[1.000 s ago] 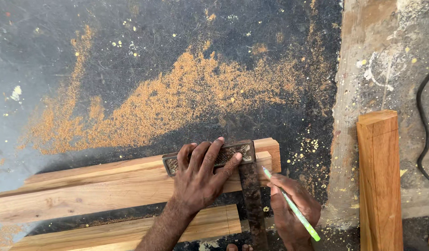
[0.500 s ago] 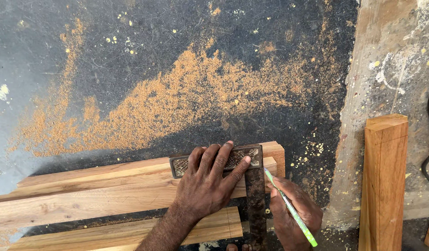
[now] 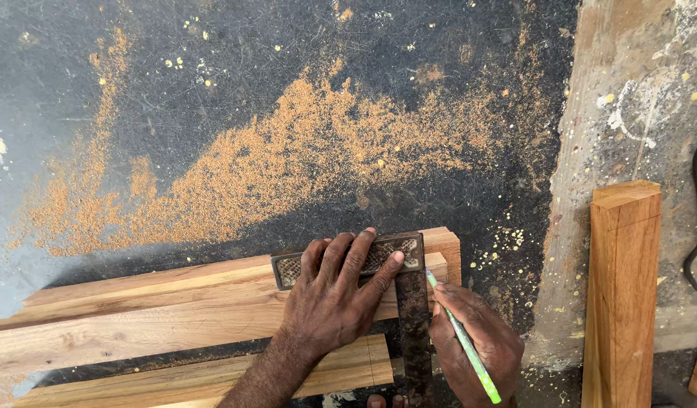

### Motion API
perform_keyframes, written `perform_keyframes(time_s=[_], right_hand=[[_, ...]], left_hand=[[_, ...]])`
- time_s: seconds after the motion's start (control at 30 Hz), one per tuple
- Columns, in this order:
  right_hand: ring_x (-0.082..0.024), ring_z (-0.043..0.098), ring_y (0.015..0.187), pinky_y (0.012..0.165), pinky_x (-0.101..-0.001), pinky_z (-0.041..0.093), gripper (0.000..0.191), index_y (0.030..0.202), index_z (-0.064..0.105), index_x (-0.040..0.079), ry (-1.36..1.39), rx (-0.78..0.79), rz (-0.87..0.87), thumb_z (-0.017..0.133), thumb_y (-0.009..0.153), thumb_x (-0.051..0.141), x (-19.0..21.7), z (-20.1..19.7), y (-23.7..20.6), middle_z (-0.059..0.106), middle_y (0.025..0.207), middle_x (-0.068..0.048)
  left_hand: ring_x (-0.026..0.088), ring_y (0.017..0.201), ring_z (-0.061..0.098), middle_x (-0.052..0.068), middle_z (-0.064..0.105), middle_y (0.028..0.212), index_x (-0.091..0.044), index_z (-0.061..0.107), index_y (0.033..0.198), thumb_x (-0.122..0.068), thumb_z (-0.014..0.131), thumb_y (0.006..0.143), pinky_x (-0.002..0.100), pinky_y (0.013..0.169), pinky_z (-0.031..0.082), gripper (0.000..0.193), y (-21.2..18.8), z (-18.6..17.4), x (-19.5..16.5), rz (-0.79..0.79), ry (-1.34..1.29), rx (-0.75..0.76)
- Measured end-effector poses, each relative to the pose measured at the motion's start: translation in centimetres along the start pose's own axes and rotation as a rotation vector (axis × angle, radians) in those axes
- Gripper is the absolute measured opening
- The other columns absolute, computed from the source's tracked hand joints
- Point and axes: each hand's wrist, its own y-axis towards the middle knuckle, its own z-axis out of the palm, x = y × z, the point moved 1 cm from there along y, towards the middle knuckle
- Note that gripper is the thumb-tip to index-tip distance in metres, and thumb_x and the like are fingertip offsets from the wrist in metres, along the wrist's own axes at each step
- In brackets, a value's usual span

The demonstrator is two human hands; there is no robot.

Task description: The person marks wooden boards with a pencil on the workshop floor. They pick up individual boards, align them against a stacked reference board, position an L-shaped try square across the wood, and draw pencil lines across each board, repeating the process for multiple boards and setting marked boards aside.

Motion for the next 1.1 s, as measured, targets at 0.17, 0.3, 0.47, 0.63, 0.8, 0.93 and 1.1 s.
perform_keyframes(time_s=[0.17, 0.3, 0.47, 0.63, 0.8, 0.93, 1.1], right_hand=[[-0.026, 0.077, 0.105, 0.083, -0.0321, 0.066, 0.031, 0.112, 0.073, 0.005, -0.057, 0.098, -0.069, 0.076, 0.082, 0.002, -1.5, -1.3, -1.5, 0.077, 0.111, -0.018], [-0.023, 0.077, 0.092, 0.074, -0.0312, 0.066, 0.030, 0.113, 0.077, 0.007, 0.063, 0.283, 0.091, 0.075, 0.084, 0.003, -1.9, -3.9, -2.9, 0.079, 0.103, -0.014], [-0.021, 0.077, 0.091, 0.078, -0.0330, 0.063, 0.029, 0.122, 0.070, 0.003, 0.018, 0.102, 0.021, 0.067, 0.094, 0.008, -1.7, -3.4, -0.7, 0.077, 0.110, -0.017], [-0.021, 0.073, 0.100, 0.084, -0.0339, 0.062, 0.032, 0.122, 0.072, 0.006, -0.030, 0.229, -0.165, 0.069, 0.093, 0.019, -1.4, -3.6, -2.3, 0.078, 0.108, -0.015], [-0.021, 0.077, 0.095, 0.082, -0.0322, 0.062, 0.038, 0.129, 0.072, 0.010, 0.072, 0.369, 0.291, 0.065, 0.094, 0.023, -2.0, -6.9, -9.7, 0.081, 0.106, -0.011], [-0.025, 0.079, 0.097, 0.080, -0.0349, 0.059, 0.042, 0.139, 0.063, 0.012, 0.107, 0.117, 0.346, 0.055, 0.101, 0.028, -3.8, -7.5, -12.6, 0.080, 0.116, -0.012], [-0.033, 0.070, 0.116, 0.097, -0.0411, 0.055, 0.059, 0.137, 0.059, 0.005, -0.153, -0.053, -0.150, 0.072, 0.090, 0.038, 0.7, -8.1, -9.7, 0.072, 0.123, -0.019]], left_hand=[[0.035, 0.128, 0.051, 0.020, 0.049, 0.146, -0.025, 0.048, 0.153, -0.030, 0.067, 0.098, 0.059, 0.104, 0.041, 0.058, -0.1, 0.1, -0.1, 0.011, 0.036, -0.016], [0.036, 0.127, 0.051, 0.021, 0.049, 0.145, -0.025, 0.049, 0.151, -0.033, 0.067, 0.097, 0.060, 0.104, 0.041, 0.057, -0.3, 0.4, -0.2, 0.009, 0.025, -0.029], [0.035, 0.127, 0.051, 0.020, 0.050, 0.144, -0.025, 0.050, 0.152, -0.030, 0.066, 0.100, 0.058, 0.105, 0.041, 0.055, -0.7, 0.2, -0.7, 0.028, 0.088, -0.045], [0.037, 0.127, 0.050, 0.021, 0.051, 0.141, -0.026, 0.050, 0.149, -0.031, 0.063, 0.096, 0.061, 0.107, 0.038, 0.055, -1.4, 0.7, -1.2, 0.037, 0.122, -0.068], [0.035, 0.129, 0.051, 0.019, 0.051, 0.142, -0.024, 0.048, 0.150, -0.024, 0.062, 0.096, 0.058, 0.109, 0.039, 0.056, -1.9, 0.6, -2.1, 0.060, 0.215, -0.142], [0.032, 0.125, 0.054, 0.016, 0.054, 0.140, -0.012, 0.049, 0.154, -0.013, 0.064, 0.092, 0.053, 0.106, 0.042, 0.064, -3.0, -3.3, -4.2, 0.183, 0.325, -0.256], [0.035, 0.104, 0.055, 0.016, 0.056, 0.126, -0.007, 0.052, 0.146, -0.020, 0.071, 0.091, 0.054, 0.088, 0.041, 0.059, -12.0, -9.2, -9.1, 0.070, 0.347, -0.415]])
